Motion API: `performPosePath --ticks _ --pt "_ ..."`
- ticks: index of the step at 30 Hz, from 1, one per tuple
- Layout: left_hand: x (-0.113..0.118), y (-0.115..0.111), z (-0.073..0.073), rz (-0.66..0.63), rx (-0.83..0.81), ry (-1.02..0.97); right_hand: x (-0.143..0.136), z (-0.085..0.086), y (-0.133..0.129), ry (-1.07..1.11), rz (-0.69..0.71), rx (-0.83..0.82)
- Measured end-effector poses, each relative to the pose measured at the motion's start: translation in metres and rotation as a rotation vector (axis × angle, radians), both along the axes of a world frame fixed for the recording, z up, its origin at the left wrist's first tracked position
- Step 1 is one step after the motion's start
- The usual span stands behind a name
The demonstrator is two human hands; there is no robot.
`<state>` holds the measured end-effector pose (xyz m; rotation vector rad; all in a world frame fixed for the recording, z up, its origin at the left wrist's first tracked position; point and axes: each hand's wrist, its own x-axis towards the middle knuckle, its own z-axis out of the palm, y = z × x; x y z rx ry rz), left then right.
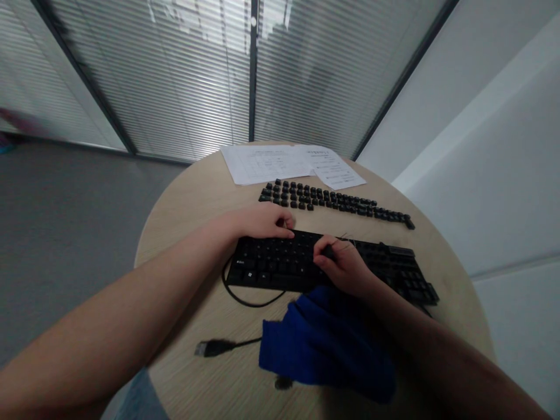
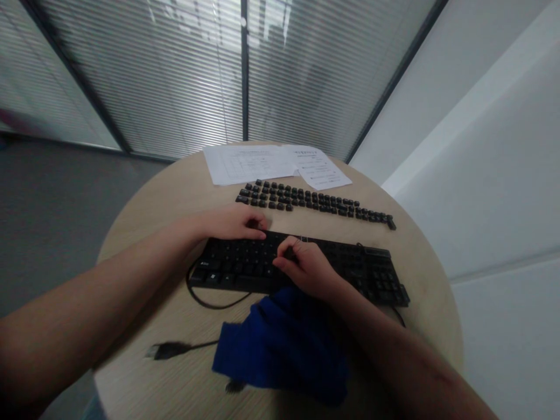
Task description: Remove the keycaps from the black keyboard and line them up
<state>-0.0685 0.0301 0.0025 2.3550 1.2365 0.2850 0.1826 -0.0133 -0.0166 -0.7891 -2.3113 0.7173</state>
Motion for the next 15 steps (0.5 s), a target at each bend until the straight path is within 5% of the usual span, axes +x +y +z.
performPosePath --ticks 7,12,15 --pt "0.0 -0.001 0.003 0.0 -0.001 0.048 0.002 -0.002 0.0 0.017 0.013 -0.011" --pt "0.0 -0.001 0.001 -0.001 0.011 0.016 -0.003 -0.009 0.0 0.401 -0.073 -0.279" --pt "0.0 -0.002 0.002 0.01 0.008 -0.012 -0.004 -0.011 0.0 0.391 -0.048 -0.336"
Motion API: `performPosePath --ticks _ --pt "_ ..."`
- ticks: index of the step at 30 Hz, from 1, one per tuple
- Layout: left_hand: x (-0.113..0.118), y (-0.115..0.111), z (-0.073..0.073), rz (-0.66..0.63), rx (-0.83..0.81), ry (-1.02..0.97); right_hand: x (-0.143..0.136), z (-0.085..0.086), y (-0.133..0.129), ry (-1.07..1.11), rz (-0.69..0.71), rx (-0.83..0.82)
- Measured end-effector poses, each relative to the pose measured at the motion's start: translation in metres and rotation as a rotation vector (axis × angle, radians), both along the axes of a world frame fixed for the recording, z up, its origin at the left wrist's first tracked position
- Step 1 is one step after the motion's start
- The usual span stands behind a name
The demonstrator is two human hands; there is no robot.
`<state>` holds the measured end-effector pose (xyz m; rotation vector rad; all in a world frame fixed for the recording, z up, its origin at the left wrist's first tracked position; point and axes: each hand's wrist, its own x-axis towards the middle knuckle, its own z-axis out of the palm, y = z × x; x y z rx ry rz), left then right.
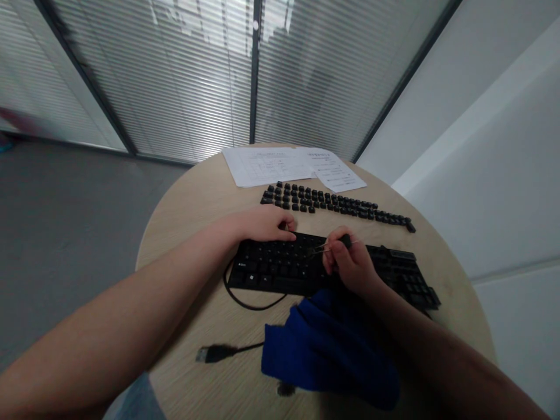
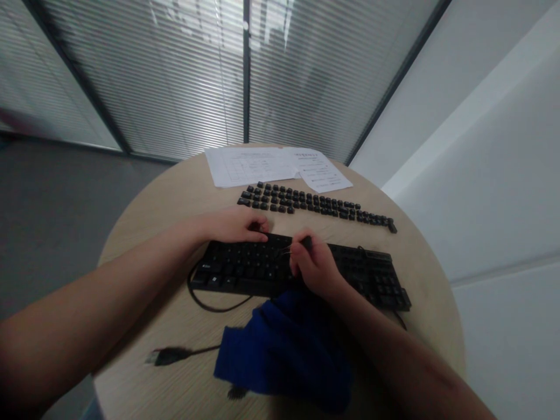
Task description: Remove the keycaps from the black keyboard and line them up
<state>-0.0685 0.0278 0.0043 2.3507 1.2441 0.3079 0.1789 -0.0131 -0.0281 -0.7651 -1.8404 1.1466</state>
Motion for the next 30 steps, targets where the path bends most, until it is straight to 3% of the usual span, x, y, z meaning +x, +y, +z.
performPosePath --ticks 5,12,22,30 --pt "0.004 -0.003 0.009 0.0 0.0 -0.135 0.004 -0.002 -0.002 -0.153 -0.034 0.173" --pt "0.009 -0.011 0.019 0.039 -0.027 -0.329 -0.002 0.008 -0.004 -0.301 -0.103 0.486" --pt "0.012 -0.013 0.016 -0.001 -0.055 -0.349 -0.007 0.005 -0.003 -0.272 -0.089 0.579" --pt "0.016 -0.013 0.014 0.084 0.009 -0.342 -0.01 0.009 -0.006 -0.385 -0.007 0.601"
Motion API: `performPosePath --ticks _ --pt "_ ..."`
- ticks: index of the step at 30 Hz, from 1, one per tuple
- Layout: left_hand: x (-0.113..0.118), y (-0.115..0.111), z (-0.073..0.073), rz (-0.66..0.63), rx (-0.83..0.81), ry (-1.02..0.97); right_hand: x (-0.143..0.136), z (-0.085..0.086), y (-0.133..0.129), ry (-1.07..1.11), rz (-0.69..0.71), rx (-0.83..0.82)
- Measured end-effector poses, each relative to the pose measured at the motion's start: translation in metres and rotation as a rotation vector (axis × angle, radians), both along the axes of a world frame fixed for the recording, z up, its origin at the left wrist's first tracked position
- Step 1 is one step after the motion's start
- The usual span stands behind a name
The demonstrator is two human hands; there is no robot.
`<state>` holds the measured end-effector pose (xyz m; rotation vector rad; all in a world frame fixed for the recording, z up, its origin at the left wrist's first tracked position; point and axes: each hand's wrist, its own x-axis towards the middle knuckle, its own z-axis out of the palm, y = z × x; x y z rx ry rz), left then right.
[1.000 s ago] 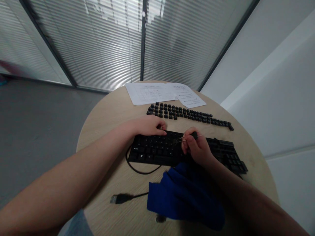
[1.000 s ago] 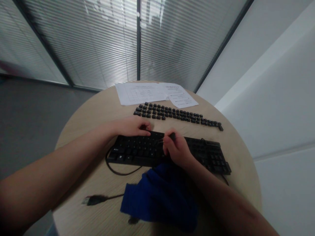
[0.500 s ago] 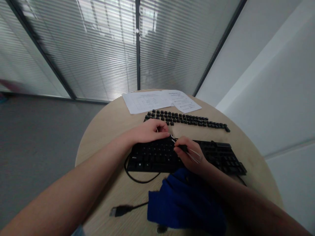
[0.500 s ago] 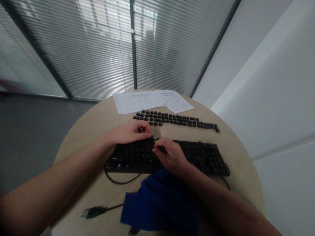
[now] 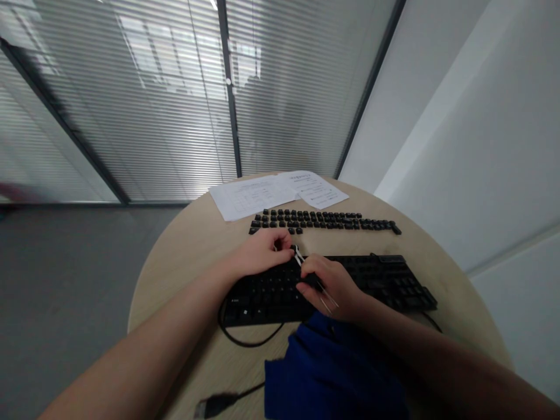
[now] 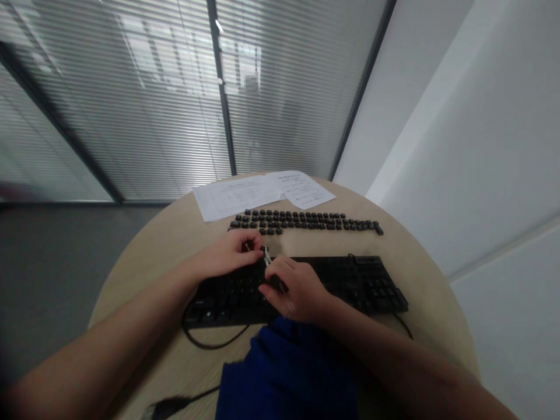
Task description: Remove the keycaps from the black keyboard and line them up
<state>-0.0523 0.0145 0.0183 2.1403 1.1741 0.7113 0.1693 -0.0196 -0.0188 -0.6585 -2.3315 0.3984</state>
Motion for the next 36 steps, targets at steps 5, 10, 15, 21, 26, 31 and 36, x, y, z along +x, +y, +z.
performPosePath --ticks 5,10,15,21,26,31,36 --pt "0.005 -0.004 0.002 0.104 0.034 0.054 -0.002 -0.001 -0.001 -0.054 -0.108 0.007" --pt "0.012 -0.005 0.003 0.195 0.027 0.065 -0.004 0.0 -0.002 -0.078 -0.18 -0.013" --pt "0.005 0.0 0.006 0.252 0.025 -0.034 0.001 -0.003 0.004 0.128 -0.296 -0.173" --pt "0.0 0.0 0.009 0.082 -0.049 -0.129 0.004 -0.006 0.008 0.299 -0.244 -0.27" --pt "0.002 -0.002 0.008 -0.01 -0.073 -0.156 0.005 0.002 0.007 0.309 -0.245 -0.147" --pt "0.003 -0.004 0.011 -0.043 -0.106 -0.212 0.011 0.025 0.012 0.199 -0.257 0.09" --pt "0.005 -0.003 0.008 -0.085 -0.129 -0.251 0.017 0.033 0.021 0.055 -0.18 0.082"
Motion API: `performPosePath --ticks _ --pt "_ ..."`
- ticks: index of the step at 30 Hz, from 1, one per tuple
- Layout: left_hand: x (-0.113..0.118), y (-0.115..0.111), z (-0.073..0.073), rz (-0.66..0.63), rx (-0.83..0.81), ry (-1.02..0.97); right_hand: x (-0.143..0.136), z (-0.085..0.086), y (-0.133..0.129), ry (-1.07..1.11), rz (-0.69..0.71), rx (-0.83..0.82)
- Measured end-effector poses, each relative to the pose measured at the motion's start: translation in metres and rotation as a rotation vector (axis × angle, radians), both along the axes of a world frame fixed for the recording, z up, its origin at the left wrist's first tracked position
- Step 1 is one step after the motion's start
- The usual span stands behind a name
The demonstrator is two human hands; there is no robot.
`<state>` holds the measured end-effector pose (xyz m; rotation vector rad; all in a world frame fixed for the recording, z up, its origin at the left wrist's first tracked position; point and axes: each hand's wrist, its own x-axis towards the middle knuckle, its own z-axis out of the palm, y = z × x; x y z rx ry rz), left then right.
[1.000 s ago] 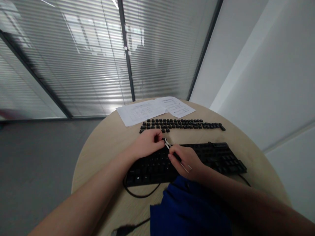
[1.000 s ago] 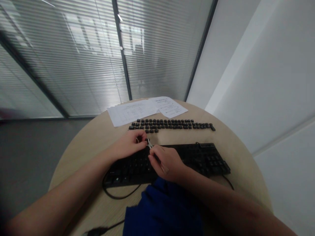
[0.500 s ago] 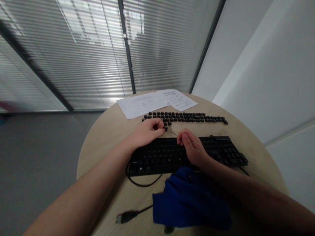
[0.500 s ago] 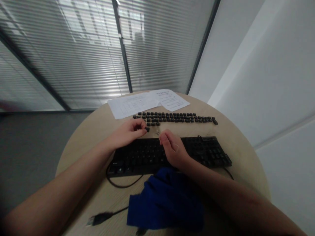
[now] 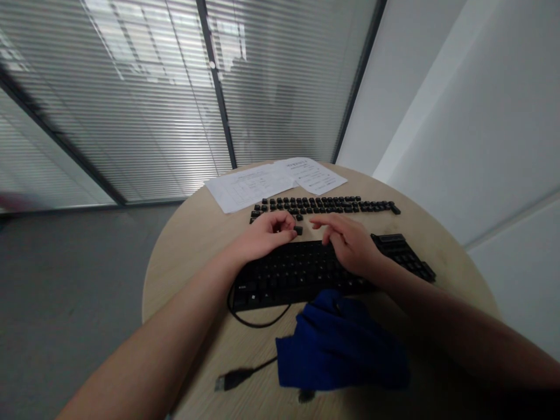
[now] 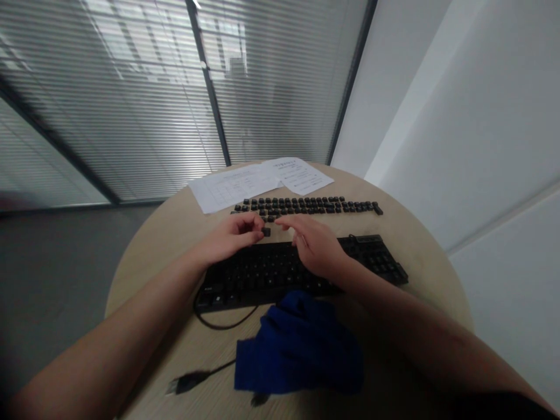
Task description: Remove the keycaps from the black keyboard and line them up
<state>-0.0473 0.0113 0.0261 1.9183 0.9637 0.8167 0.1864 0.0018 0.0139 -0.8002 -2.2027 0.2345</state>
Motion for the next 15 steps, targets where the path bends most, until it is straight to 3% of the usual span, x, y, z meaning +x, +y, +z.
performPosePath --ticks 10,15 --pt "0.008 -0.002 -0.007 -0.049 -0.056 -0.109 -0.004 -0.011 0.003 -0.156 -0.104 0.168" --pt "0.01 -0.002 -0.009 -0.058 -0.036 -0.093 -0.005 -0.004 -0.001 -0.172 -0.129 0.145"
